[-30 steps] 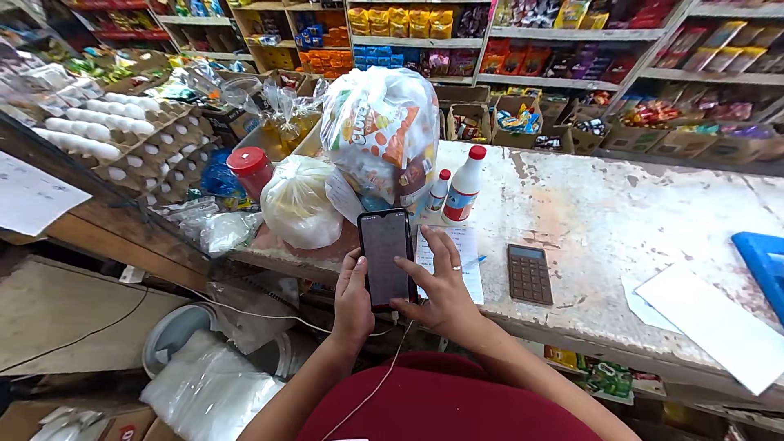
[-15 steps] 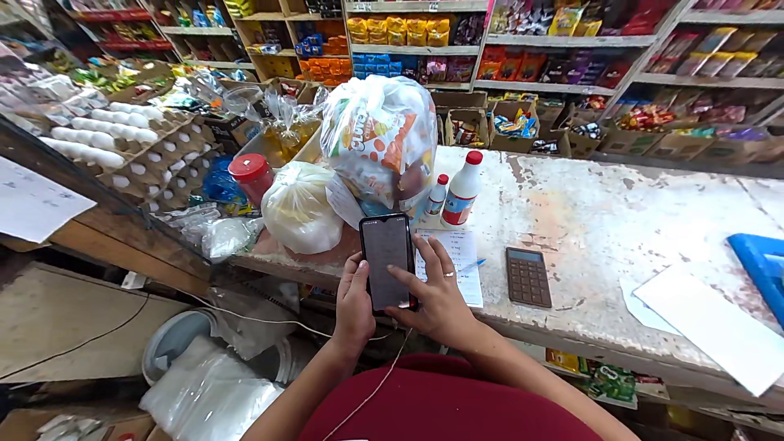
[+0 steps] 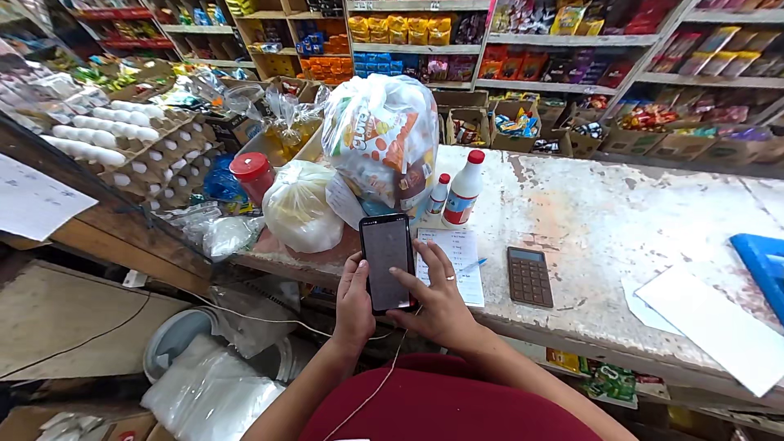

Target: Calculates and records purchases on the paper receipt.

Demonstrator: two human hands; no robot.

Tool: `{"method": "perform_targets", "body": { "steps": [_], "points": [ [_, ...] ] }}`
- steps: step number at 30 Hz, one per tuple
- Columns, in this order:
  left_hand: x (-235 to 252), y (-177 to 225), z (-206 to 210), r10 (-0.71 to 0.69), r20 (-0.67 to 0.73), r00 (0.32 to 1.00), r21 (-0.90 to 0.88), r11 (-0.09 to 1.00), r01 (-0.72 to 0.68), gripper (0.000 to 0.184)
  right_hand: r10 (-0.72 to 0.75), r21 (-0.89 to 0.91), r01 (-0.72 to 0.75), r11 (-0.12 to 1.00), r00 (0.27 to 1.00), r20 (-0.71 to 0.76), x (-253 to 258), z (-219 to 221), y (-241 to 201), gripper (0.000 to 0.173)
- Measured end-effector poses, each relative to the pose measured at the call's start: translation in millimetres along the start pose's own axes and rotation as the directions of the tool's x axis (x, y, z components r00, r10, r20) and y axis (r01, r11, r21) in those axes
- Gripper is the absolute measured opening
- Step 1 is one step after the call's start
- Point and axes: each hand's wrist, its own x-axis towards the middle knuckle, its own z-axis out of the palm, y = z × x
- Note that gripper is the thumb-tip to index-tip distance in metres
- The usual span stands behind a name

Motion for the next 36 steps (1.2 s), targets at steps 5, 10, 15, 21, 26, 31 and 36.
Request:
{"method": "perform_targets", "body": {
  "steps": [5,10,15,21,26,31,36],
  "points": [
    [6,-4,-5,-0.024,-0.029,0.999,0.003,1.0,0.024,0.033,0.126,0.017,-0.125,0.992,0.984,-0.125,-11,-11,45,0.05],
    [33,-32,-23,-0.106,-0.12,0.987,0.032,0.993,0.111,0.033,0.403,-0.116,-0.411,0.904,0.911,-0.083,-47,-27,126,0.056],
    [64,-64,-45,-0.098,-0.174,0.98,0.095,0.989,0.116,0.033,0.47,-0.263,-0.456,0.851,0.883,-0.01,-78,-27,160,0.039],
    [99,-89,-58,-0.024,-0.184,0.983,0.185,0.981,0.059,0.036,0.446,-0.347,-0.39,0.853,0.889,0.099,-81,-20,160,0.035],
    [112,-95,-58,-0.06,-0.213,0.975,0.166,0.981,0.097,0.038,0.489,-0.359,-0.417,0.835,0.861,0.137,-79,-21,161,0.037],
    [111,-96,-64,-0.073,-0.161,0.984,0.114,0.989,0.092,0.037,0.461,-0.362,-0.398,0.843,0.882,0.103,-81,-19,162,0.036],
    [109,-94,-67,-0.093,-0.135,0.986,0.116,0.987,0.109,0.037,0.462,-0.365,-0.402,0.84,0.882,0.092,-82,-18,163,0.037]
  ]
}}
